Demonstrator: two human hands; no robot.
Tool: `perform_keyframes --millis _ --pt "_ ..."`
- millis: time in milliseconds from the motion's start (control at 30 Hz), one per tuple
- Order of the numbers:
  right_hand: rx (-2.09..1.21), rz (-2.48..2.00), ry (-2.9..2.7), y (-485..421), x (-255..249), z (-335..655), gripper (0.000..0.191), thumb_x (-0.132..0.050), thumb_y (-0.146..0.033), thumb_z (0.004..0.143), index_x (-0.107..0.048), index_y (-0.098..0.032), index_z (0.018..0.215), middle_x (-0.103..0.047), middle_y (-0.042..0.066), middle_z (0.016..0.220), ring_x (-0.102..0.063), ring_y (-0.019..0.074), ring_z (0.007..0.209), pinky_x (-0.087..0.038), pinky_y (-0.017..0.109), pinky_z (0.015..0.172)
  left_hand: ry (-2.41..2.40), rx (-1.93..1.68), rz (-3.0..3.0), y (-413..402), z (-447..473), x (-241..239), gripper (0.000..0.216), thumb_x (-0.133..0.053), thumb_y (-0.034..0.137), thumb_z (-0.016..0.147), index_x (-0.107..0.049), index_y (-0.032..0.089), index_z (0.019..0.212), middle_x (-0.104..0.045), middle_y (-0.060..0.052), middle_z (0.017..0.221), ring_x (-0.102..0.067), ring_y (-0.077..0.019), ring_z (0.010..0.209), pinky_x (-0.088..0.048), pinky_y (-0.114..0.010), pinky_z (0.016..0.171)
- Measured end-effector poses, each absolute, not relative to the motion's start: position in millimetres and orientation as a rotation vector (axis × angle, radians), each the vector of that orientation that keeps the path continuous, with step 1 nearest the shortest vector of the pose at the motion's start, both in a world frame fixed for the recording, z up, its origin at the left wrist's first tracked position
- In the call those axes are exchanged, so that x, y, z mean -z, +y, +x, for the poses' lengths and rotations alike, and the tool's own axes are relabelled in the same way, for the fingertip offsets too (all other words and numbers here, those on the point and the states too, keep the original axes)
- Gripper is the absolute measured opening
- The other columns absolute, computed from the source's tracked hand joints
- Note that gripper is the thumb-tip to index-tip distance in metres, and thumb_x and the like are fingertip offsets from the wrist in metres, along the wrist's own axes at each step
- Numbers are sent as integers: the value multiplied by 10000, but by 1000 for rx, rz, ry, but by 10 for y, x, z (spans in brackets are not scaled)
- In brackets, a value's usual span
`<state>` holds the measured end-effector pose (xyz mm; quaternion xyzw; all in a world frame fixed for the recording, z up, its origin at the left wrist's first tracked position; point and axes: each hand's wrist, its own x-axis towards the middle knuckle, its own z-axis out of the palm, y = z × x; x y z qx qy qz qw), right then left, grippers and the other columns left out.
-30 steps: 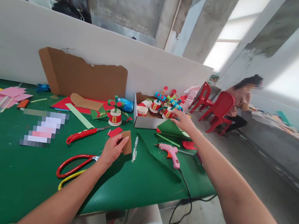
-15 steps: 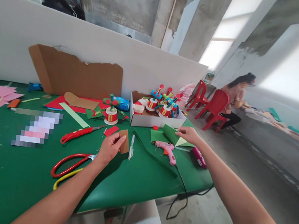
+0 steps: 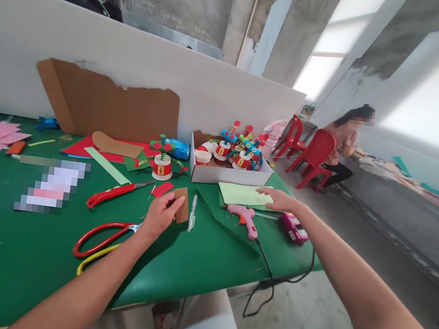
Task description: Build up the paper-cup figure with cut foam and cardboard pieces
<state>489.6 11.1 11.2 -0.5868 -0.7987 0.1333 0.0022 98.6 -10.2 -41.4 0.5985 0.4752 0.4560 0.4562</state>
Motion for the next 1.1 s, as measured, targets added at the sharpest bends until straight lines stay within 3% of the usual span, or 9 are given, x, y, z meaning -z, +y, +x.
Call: perform_keyframes --millis 100,233,333,500,700,833,1100 --pt "-293 -1837 -2560 14 -2 5020 719 -620 -158 612 -499 -171 1320 -533 130 1357 -507 290 1231 -390 429 1037 1155 -1109 1498 -113 1000 423 371 -546 543 721 -542 176 670 -460 51 500 -416 -88 424 -334 -209 415" --pt "-238 -1866 -2573 62 121 4904 765 -639 -209 618 -455 -136 1357 -508 157 1378 -491 298 1253 -376 419 1043 1188 -1124 1489 -102 989 440 363 -553 537 714 -543 177 667 -448 57 487 -406 -85 410 -330 -209 409" --pt "-237 -1921 -2606 152 109 4825 670 -601 -170 655 -502 -136 1317 -590 137 1294 -579 270 1147 -436 360 969 1202 -1129 1477 -81 974 452 367 -557 548 700 -545 182 675 -446 60 483 -402 -86 401 -332 -212 401" --pt "-111 -1917 -2608 386 -138 4757 336 -460 -113 799 -672 -174 1052 -726 74 980 -654 222 906 -472 310 827 1185 -1127 1485 -70 983 460 367 -554 546 704 -551 180 678 -451 60 481 -412 -89 410 -332 -210 406" --pt "57 -1936 -2594 799 -413 4504 284 -451 -141 864 -652 -158 1065 -705 91 1000 -627 204 901 -437 285 820 1187 -1131 1474 -70 989 449 348 -549 527 705 -541 180 670 -449 57 490 -394 -85 418 -324 -206 408" --pt "138 -2029 -2562 944 -413 4433 219 -512 -152 831 -669 -162 983 -710 96 961 -630 220 889 -435 281 776 1189 -1126 1483 -57 978 452 348 -526 529 711 -525 184 663 -448 53 505 -390 -84 431 -315 -201 404" --pt "302 -2083 -2408 848 -323 4483 266 -627 -227 780 -627 -163 1038 -674 111 1049 -602 253 992 -448 315 820 1156 -1131 1474 -74 986 429 359 -531 530 722 -544 175 676 -447 55 517 -396 -80 427 -326 -203 413"
